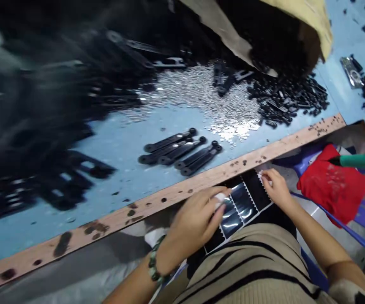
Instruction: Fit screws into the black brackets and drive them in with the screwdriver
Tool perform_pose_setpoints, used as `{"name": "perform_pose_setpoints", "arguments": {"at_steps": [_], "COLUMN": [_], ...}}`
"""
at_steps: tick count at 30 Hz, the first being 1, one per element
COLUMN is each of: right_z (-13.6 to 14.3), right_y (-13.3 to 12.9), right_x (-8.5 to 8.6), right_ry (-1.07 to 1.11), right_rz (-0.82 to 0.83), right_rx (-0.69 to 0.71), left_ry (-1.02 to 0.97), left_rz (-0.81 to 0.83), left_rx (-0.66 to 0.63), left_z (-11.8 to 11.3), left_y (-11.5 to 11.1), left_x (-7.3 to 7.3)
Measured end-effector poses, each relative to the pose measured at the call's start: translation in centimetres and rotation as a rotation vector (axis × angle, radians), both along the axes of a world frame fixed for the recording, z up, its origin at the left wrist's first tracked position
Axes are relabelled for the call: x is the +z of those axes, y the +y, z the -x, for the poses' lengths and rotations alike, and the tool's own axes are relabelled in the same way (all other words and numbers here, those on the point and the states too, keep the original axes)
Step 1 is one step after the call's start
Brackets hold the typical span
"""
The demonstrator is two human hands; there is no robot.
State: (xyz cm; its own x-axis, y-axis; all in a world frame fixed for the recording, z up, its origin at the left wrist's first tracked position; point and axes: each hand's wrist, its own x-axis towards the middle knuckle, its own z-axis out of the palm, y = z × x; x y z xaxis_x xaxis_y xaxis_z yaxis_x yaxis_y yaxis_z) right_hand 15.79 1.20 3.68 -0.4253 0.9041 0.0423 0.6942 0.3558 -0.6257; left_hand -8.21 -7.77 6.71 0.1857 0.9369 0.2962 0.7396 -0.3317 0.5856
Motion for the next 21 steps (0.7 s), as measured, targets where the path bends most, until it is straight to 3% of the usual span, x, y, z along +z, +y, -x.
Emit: {"name": "perform_pose_setpoints", "arguments": {"at_steps": [2, 5, 8, 12, 15, 17, 21], "right_z": [0.3, 1.6, 2.1, 0.3, -1.5, -2.1, -2.0], "right_y": [0.3, 2.0, 3.6, 4.5, 4.1, 2.8, -1.0], "right_x": [-2.8, -5.5, -6.6, -6.8, -6.0, -4.8, -2.2], "right_ry": [-0.06, -0.119, -0.12, -0.091, -0.064, -0.038, -0.02], "right_rz": [0.092, 0.112, 0.149, 0.177, 0.134, 0.085, -0.038], "right_rx": [-0.127, -0.19, -0.206, -0.291, -0.356, -0.36, -0.095], "left_ry": [0.013, 0.122, 0.243, 0.238, 0.021, -0.279, -0.872], "left_rz": [0.121, 0.247, 0.357, 0.417, 0.461, 0.578, 0.863], "left_rx": [-0.152, -0.136, -0.099, -0.069, -0.021, -0.021, -0.019], "left_z": [-2.8, -6.0, -7.6, -7.8, -7.6, -7.9, -9.2], "left_y": [0.8, 2.8, 4.5, 5.1, 5.2, 5.2, 5.3], "left_x": [-1.9, -4.6, -6.0, -6.1, -6.0, -6.0, -4.8]}}
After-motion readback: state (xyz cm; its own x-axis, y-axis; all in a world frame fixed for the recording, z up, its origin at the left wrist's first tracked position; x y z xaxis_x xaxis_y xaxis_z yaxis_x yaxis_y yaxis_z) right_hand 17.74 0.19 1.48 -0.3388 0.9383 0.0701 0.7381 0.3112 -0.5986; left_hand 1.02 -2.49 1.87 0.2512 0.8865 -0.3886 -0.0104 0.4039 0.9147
